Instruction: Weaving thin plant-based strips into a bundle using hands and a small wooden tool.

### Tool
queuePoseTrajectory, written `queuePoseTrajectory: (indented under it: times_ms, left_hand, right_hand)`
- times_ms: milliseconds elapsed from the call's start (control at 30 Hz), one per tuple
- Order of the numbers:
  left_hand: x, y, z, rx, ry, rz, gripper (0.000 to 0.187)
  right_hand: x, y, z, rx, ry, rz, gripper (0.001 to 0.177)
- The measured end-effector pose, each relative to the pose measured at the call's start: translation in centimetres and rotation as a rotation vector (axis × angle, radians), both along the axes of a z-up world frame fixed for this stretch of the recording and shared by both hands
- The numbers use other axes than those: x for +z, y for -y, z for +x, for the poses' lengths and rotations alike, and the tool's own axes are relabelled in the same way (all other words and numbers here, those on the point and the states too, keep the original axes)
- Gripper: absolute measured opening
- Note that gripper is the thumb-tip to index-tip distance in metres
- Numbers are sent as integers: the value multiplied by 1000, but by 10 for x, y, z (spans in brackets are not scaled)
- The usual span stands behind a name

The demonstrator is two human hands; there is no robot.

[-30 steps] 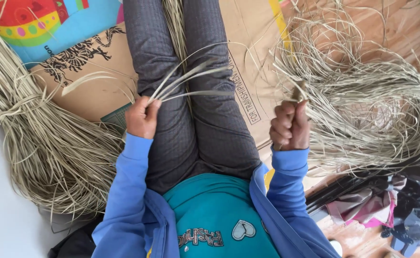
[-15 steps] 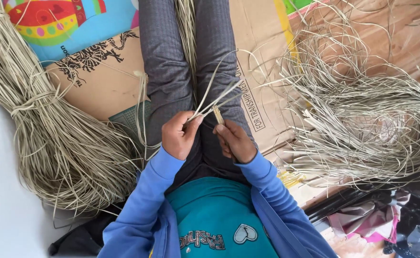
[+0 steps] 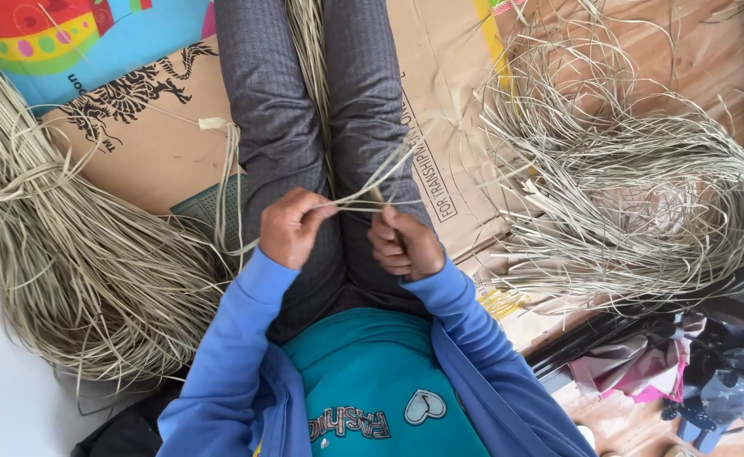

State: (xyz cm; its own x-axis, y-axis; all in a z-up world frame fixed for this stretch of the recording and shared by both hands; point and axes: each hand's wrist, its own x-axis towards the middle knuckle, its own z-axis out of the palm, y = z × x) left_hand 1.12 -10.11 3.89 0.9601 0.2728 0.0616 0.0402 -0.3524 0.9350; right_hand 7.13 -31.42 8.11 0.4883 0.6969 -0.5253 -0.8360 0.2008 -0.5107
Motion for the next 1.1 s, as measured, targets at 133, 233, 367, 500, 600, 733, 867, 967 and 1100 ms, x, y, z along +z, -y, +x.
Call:
queuePoseTrajectory:
  times_ms: [133,233,367,500,600,733,867,967,1100]
  left_hand:
    - [-22,-32,-3,20,-19,56,15]
    - [-54,-58,-10,69,34,141,16]
    - [-106,-104,-27,161,32,307,17]
    - [-97,-93,-25,222,46,333,19]
    - [-62,-61,-16,260,-7,312,22]
    - [-5,-21,-7,257,-15,171,22]
    - [35,7,-4,165,-29,27,20]
    - [41,16,-2,99,-12,-16,16]
    - [36,17,-6,21,6,74,15]
  right_hand:
    - [-4,35,8,4,-133,83,45]
    - [0,68,18,-33,-152,206,46]
    - [14,121,32,-159,-18,257,48]
    - [78,101,59,-277,116,332,44]
    - [6,143,65,-330,35,128,42]
    - [-11,62,10,-39,251,-200,32]
    - [-38,16,-17,122,326,-246,27]
    - [-46,-5,-14,116,389,-236,31]
    - [-41,-23,-10,59,483,-290,38]
